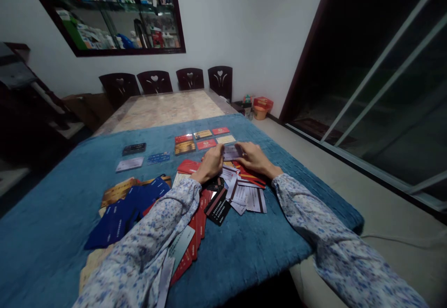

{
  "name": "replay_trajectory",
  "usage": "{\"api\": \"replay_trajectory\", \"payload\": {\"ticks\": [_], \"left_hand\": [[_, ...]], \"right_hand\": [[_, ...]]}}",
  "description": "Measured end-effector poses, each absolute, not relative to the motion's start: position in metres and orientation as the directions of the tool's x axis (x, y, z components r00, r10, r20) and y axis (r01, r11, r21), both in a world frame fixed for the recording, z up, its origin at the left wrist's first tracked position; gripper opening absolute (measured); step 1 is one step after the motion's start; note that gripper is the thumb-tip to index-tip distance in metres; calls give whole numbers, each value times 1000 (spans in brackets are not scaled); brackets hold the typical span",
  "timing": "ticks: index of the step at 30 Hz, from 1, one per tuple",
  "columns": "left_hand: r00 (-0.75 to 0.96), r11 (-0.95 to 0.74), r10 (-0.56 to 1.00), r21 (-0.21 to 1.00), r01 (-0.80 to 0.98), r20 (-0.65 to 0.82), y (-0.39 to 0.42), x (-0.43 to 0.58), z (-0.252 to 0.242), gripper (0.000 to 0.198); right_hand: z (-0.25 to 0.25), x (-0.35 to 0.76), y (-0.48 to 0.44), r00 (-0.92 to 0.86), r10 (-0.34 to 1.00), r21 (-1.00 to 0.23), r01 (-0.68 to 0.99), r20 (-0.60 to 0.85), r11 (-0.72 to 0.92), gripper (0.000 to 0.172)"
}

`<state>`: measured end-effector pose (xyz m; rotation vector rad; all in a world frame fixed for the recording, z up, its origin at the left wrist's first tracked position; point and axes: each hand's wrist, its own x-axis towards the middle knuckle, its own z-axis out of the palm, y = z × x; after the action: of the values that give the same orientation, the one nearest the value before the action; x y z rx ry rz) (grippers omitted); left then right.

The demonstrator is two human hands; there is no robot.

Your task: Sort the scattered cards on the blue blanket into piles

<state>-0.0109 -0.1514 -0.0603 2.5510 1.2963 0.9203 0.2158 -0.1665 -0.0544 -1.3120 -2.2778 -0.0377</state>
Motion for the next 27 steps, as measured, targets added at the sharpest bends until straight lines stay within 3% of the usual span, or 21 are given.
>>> {"api": "replay_trajectory", "payload": {"ticks": [14,27], "left_hand": [[483,-635,763,362,682,430,-149,-10,-60,49],[504,-624,781,414,663,369,-150,-12,-51,25]], "right_hand": [[-53,221,-163,-401,831,-184,849,386,495,57],[-44,227,-162,-434,849,-278,812,302,513,45]]}}
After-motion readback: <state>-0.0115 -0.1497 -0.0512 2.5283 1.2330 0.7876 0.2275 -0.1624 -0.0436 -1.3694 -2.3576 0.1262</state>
